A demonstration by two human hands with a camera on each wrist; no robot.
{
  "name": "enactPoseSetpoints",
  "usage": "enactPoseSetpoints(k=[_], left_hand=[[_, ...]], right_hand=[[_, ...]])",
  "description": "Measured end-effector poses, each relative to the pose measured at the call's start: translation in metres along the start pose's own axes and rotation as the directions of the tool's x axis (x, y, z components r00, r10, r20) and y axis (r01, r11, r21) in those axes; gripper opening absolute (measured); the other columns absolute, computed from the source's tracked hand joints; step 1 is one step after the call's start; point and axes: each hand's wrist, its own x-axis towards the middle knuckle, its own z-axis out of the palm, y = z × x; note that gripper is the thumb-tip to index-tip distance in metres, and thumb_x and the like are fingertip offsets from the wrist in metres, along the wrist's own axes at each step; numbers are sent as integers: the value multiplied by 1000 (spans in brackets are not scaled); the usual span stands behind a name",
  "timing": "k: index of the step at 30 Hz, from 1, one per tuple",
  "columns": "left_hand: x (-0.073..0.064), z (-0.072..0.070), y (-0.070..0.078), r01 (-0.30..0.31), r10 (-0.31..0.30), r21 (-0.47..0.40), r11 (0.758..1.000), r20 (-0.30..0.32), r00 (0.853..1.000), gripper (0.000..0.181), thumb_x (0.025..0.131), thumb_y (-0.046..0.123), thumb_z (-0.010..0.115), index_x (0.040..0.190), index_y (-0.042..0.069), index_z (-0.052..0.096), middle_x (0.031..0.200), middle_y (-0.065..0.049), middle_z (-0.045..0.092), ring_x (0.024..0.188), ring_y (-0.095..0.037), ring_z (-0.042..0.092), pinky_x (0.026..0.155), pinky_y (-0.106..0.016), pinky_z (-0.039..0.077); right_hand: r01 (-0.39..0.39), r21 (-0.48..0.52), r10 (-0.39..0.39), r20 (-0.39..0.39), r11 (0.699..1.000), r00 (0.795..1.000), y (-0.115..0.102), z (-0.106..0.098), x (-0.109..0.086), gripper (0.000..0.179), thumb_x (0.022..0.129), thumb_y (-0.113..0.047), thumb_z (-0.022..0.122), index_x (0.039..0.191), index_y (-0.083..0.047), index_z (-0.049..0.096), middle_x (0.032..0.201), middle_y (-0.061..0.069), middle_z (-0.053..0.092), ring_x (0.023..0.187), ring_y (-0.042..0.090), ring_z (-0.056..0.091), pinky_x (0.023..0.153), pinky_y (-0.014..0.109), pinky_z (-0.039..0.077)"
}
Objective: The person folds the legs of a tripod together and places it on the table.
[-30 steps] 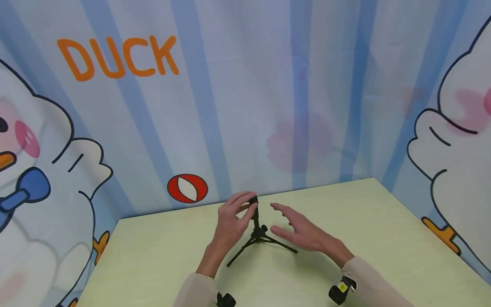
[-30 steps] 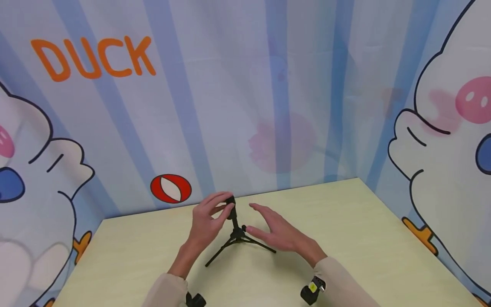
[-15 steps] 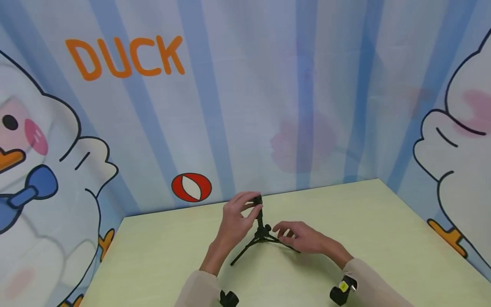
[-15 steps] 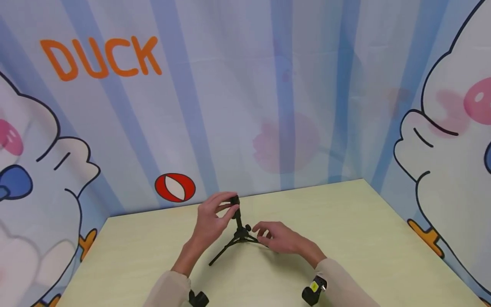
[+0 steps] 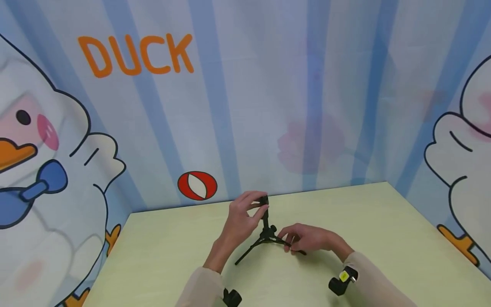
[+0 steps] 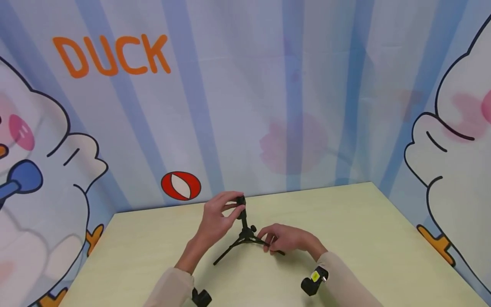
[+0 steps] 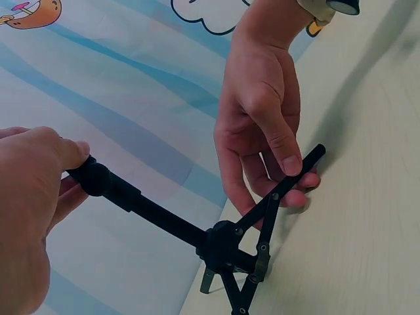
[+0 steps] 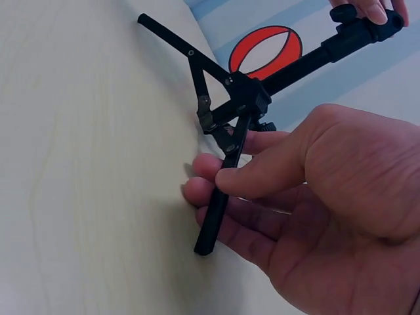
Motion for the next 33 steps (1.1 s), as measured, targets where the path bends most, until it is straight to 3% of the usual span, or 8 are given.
enactPoseSetpoints(k=[8, 15, 21, 26, 33], left_hand=[[-1, -1, 2, 19, -19, -24, 1000, 21, 1000, 30, 93, -2, 75, 122, 5, 70, 117, -8, 70, 105, -21, 70, 88, -27, 61], [-1, -2, 3, 5, -4, -26, 1000, 24, 1000, 30, 92, -4, 75, 121, 4, 70, 116, -9, 70, 106, -23, 70, 87, -29, 61], [-2, -3, 4, 19, -18, -33, 999, 31, 999, 28, 93, -4, 74, 119, 4, 71, 115, -9, 70, 105, -22, 70, 87, -28, 61], [-2, -2, 5, 11, -9, -48, 999, 26, 1000, 28, 93, -4, 75, 120, 3, 71, 116, -10, 69, 105, -24, 70, 87, -33, 62], [-2, -3, 6, 25, -24, -29, 999, 32, 999, 28, 93, -4, 75, 120, 3, 71, 117, -9, 69, 105, -22, 70, 88, -28, 61]], right_hand=[[-8, 148, 0, 51, 989, 999, 10, -2, 2, 54, 92, 16, 52, 144, 0, 55, 106, 21, 71, 94, 33, 70, 80, 35, 58], [-14, 213, -2, 76, 977, 997, 15, -5, 3, 53, 94, 14, 56, 145, 0, 55, 109, 22, 71, 95, 31, 71, 84, 36, 59], [-37, 366, -18, 145, 930, 989, 17, -5, 5, 55, 92, 17, 52, 145, 4, 50, 114, 24, 69, 98, 30, 71, 96, 44, 58], [-54, 465, -31, 171, 884, 985, 22, -5, 5, 57, 92, 15, 57, 147, 6, 46, 116, 24, 69, 97, 25, 70, 97, 43, 58], [-54, 479, -45, 194, 876, 980, 21, -6, 7, 53, 91, 17, 56, 142, 10, 45, 116, 25, 68, 97, 25, 71, 94, 39, 59]])
